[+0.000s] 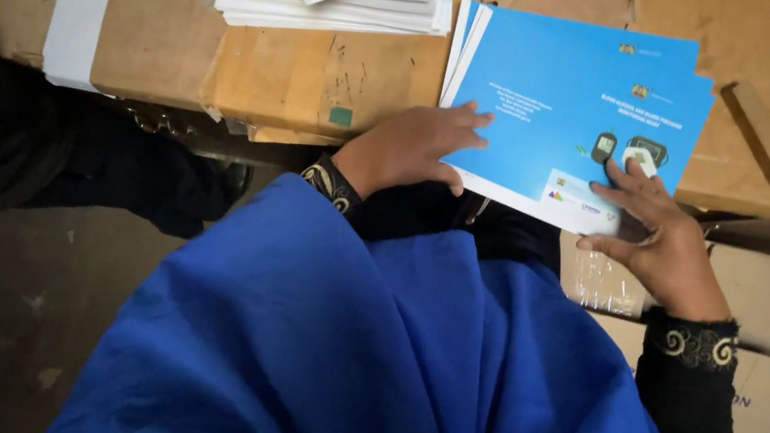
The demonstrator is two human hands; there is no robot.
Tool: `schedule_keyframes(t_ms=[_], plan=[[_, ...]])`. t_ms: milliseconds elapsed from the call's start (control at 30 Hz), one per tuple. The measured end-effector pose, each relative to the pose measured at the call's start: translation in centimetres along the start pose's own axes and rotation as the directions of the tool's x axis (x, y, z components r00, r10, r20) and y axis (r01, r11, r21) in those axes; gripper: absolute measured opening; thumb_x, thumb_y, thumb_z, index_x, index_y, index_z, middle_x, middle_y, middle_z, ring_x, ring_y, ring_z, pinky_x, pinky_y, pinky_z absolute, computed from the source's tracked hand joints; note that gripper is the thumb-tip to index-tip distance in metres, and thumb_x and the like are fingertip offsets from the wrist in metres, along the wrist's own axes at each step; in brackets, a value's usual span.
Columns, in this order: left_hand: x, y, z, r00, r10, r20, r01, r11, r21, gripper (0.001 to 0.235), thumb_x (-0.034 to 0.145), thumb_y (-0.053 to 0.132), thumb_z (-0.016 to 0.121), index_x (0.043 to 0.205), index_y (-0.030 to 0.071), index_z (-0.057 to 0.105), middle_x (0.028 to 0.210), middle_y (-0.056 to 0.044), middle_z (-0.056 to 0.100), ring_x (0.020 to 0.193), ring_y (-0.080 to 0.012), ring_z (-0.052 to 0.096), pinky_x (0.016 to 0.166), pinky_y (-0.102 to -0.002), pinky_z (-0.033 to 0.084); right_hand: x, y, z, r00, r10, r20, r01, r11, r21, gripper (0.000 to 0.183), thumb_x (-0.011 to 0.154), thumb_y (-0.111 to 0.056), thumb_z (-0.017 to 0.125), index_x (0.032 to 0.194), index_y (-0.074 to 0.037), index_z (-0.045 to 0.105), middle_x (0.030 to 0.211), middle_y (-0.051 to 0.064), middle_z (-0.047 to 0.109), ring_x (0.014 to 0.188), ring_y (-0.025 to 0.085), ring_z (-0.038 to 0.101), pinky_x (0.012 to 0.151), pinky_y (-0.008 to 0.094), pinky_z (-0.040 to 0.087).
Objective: Manually folding printed paper sheets into booklets and stacking them on a table.
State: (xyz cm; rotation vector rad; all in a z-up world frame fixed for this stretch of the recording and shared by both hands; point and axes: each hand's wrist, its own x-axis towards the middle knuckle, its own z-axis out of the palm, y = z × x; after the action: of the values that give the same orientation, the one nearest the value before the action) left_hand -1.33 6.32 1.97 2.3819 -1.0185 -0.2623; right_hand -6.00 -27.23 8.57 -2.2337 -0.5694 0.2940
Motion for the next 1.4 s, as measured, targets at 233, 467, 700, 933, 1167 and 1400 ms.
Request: schedule_keyframes(t_ms=[233,467,700,933,1167,1400], plan=[[-0.4,2.3,-2.2,1.000,-0.023,0.019,0.023,1.000,-0.008,0.040,0.097,0.039,0.052,0.123,0.009,0.061,0.147,-0.010,0.043,0.139,-0.0305,0.035,0.090,-0.049,0.045,0.1,-1.3,-1.1,0.997,-0.045,0.061,0.045,0.999,0.001,0.042,0.086,-0.009,0.061,0.127,-0.003,0.057,0.144,0.021,0.046,0.146,0.035,0.030,0.123,0.049,0.014],[-0.6,0.4,0.0,0.997,0.077,-0.017,-0.074,0.988,0.135,0.047,0.087,0.029,0.071,0.127,0.009,0.055,0.147,-0.013,0.043,0.137,-0.0321,0.038,0.087,-0.048,0.048,-0.2,-0.4,-0.8,0.993,-0.087,0.082,0.095,0.991,-0.091,0.066,0.066,-0.006,0.076,0.130,-0.003,0.056,0.145,0.018,0.046,0.145,0.033,0.031,0.122,0.049,0.018],[-0.6,1.7,-1.1,0.996,0.075,0.057,-0.084,0.977,0.194,0.049,0.089,0.023,0.069,0.130,0.003,0.051,0.148,-0.018,0.039,0.137,-0.0365,0.036,0.088,-0.049,0.049,-0.2,-1.0,-1.2,0.990,-0.079,0.118,0.088,0.993,-0.073,0.061,0.072,-0.006,0.072,0.131,-0.005,0.055,0.146,0.018,0.044,0.146,0.033,0.029,0.122,0.050,0.016],[-0.6,1.9,-1.6,0.994,0.094,0.061,-0.103,0.980,0.170,0.039,0.094,0.021,0.063,0.126,0.001,0.055,0.146,-0.020,0.041,0.135,-0.0366,0.039,0.084,-0.048,0.051,0.0,-1.5,-1.4,0.992,-0.023,0.126,0.030,0.998,-0.050,0.058,0.072,-0.008,0.071,0.128,-0.004,0.057,0.144,0.018,0.046,0.146,0.033,0.029,0.123,0.050,0.014],[-0.3,1.8,-1.1,0.950,0.219,-0.221,-0.156,0.950,0.272,0.008,0.089,0.005,0.055,0.089,0.010,0.049,0.092,-0.008,0.049,0.079,-0.0281,0.050,0.050,-0.044,0.040,-1.5,-2.6,-2.4,0.995,0.011,0.100,0.000,0.994,-0.111,0.066,0.073,-0.009,0.071,0.135,-0.005,0.052,0.147,0.013,0.045,0.143,0.025,0.034,0.120,0.041,0.019],[2.4,-0.2,-3.2,0.891,0.292,-0.347,-0.136,0.902,0.411,0.010,0.100,0.015,0.044,0.090,0.015,0.042,0.073,-0.001,0.042,0.057,-0.0198,0.049,0.045,-0.039,0.032,-0.2,4.2,-2.1,0.834,0.197,-0.515,-0.116,0.976,0.185,0.011,0.105,-0.019,0.065,0.096,-0.012,0.068,0.096,0.000,0.066,0.088,0.007,0.058,0.075,0.024,0.045]])
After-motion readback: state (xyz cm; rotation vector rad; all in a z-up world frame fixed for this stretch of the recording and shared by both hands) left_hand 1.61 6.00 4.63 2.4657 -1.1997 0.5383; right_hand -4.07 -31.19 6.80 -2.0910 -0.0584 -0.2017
